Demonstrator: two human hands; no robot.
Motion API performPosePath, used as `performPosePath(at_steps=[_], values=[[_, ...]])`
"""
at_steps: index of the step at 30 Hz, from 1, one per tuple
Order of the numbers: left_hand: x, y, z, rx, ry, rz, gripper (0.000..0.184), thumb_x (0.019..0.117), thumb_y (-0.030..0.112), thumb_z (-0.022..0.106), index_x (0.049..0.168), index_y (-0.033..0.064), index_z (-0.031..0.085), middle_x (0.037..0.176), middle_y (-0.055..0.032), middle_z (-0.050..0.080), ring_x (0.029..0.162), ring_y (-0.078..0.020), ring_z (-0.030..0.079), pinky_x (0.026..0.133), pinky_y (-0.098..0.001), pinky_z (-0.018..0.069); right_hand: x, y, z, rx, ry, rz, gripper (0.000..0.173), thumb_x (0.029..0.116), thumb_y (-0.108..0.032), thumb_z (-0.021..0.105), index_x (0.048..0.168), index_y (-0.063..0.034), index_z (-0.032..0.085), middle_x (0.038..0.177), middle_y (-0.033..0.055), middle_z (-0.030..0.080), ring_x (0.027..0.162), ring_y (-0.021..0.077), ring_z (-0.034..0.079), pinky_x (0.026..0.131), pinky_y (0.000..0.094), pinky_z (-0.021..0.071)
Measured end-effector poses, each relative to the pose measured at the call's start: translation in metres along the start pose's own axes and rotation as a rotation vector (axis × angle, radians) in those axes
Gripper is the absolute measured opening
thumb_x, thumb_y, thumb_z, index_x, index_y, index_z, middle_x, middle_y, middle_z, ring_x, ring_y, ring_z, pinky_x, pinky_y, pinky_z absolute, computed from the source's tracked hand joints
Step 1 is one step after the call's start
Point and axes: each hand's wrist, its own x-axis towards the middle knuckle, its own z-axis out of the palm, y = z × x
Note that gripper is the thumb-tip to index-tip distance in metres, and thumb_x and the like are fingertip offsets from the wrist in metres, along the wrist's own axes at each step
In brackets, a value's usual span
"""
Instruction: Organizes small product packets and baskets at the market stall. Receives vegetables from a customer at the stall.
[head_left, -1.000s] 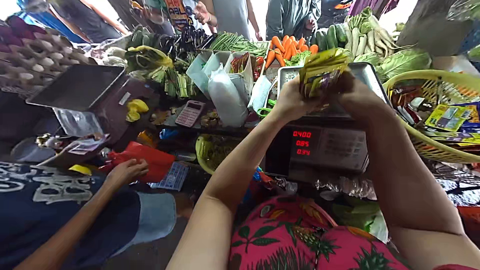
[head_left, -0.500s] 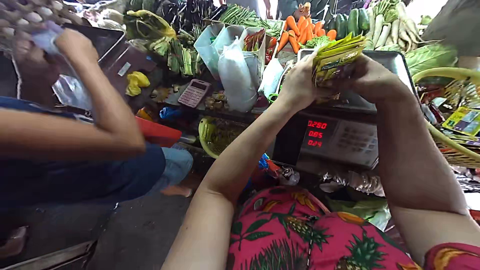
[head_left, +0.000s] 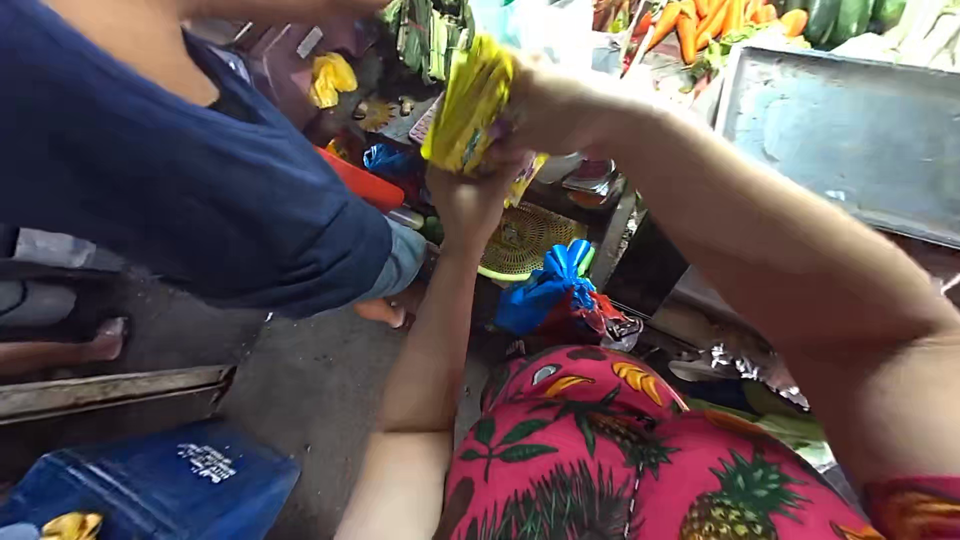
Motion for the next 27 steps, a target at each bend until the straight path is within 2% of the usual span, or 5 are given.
performPosePath(at_steps=[2, 6, 12, 16, 27], values=[[-0.028, -0.028, -0.018, -0.047, 0.065, -0.113, 0.056, 0.0696, -0.001, 0.087, 0.116, -0.0066, 0.056, 0.098, -0.0071, 0.071, 0.089, -0.0138, 0.071, 0.084, -0.0365, 0.0627, 0.028, 0.004, 0.046, -0.047, -0.090, 0.122, 0.095, 0.0801, -0.020, 0.086, 0.160, -0.0124, 0.034, 0.152, 0.0270, 0.046, 0.138, 0.0481, 0.043, 0.104, 0.0720, 0.0377], [-0.097, -0.062, -0.022, 0.021, 0.164, -0.360, 0.054, 0.0785, 0.003, 0.085, 0.126, -0.0016, 0.058, 0.108, -0.0114, 0.069, 0.097, -0.0184, 0.068, 0.087, -0.0391, 0.0597, 0.057, 0.038, 0.106, 0.167, -0.393, 0.330, 0.088, 0.0812, 0.000, 0.078, 0.157, -0.0182, 0.036, 0.121, 0.0215, 0.067, 0.096, 0.0395, 0.069, 0.073, 0.0610, 0.0576], [-0.145, -0.103, 0.010, 0.240, 0.296, -0.692, 0.081, 0.0881, 0.025, 0.082, 0.151, 0.0023, 0.034, 0.140, -0.0193, 0.055, 0.125, -0.0273, 0.058, 0.104, -0.0471, 0.0510, 0.072, 0.086, 0.158, 0.616, -0.653, 0.358, 0.071, 0.0845, -0.002, 0.075, 0.149, -0.0039, 0.044, 0.126, 0.0175, 0.064, 0.108, 0.0242, 0.065, 0.096, 0.0456, 0.0546], [-0.146, -0.108, 0.012, 0.463, 0.279, -0.805, 0.086, 0.0899, 0.021, 0.078, 0.153, -0.0055, 0.026, 0.152, -0.0331, 0.037, 0.141, -0.0413, 0.040, 0.117, -0.0521, 0.0353, 0.082, 0.066, 0.192, 0.278, -0.539, 0.496, 0.075, 0.0848, -0.016, 0.085, 0.148, -0.0005, 0.047, 0.139, 0.0254, 0.057, 0.129, 0.0379, 0.056, 0.109, 0.0583, 0.0424], [-0.122, -0.112, 0.000, 0.104, 0.123, -1.294, 0.098, 0.0881, 0.015, 0.081, 0.159, 0.0028, 0.015, 0.160, -0.0279, 0.026, 0.143, -0.0392, 0.038, 0.109, -0.0511, 0.0450, 0.101, 0.113, 0.242, 0.110, -0.519, 0.354, 0.053, 0.0992, -0.012, 0.062, 0.149, -0.0041, 0.047, 0.134, 0.0275, 0.061, 0.125, 0.0420, 0.059, 0.104, 0.0633, 0.0451]])
